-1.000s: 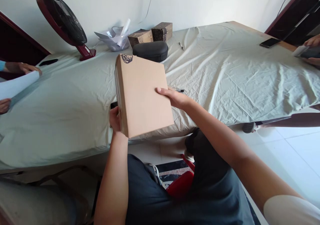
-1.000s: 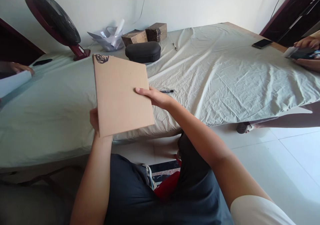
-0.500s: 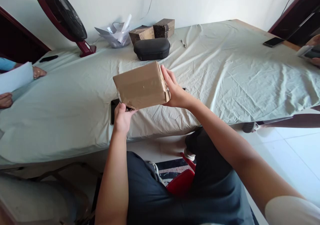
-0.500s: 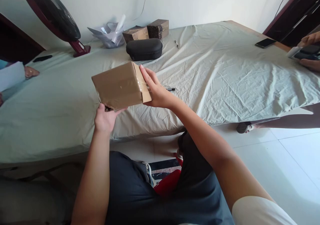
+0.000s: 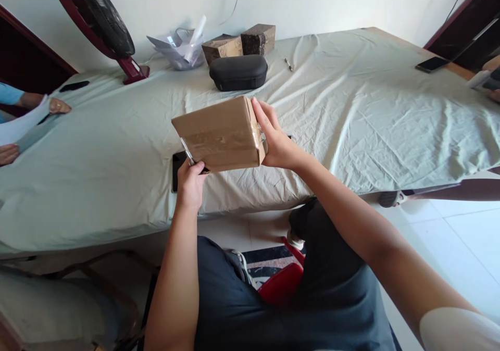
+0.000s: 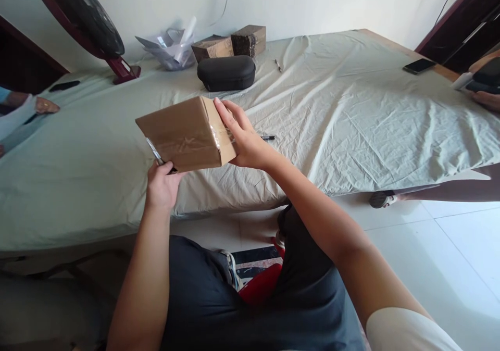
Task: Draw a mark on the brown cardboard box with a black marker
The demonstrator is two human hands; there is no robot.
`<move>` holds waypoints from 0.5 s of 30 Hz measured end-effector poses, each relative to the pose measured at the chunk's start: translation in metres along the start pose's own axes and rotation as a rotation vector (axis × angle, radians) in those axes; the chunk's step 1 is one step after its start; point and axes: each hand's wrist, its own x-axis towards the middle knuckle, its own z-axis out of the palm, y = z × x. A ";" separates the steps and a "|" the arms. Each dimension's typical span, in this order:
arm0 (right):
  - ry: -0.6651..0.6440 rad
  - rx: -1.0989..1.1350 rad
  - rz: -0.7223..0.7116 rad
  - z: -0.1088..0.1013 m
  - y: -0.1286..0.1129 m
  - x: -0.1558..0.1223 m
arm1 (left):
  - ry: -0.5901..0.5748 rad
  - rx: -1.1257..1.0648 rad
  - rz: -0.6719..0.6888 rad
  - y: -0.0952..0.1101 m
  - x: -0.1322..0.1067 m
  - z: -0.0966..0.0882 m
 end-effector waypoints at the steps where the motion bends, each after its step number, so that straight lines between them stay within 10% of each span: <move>1: 0.000 -0.005 -0.005 0.000 -0.001 0.000 | 0.011 0.014 -0.008 0.001 0.000 0.001; 15: -0.009 -0.038 0.034 -0.002 -0.001 -0.006 | 0.021 0.090 -0.017 0.003 0.003 0.002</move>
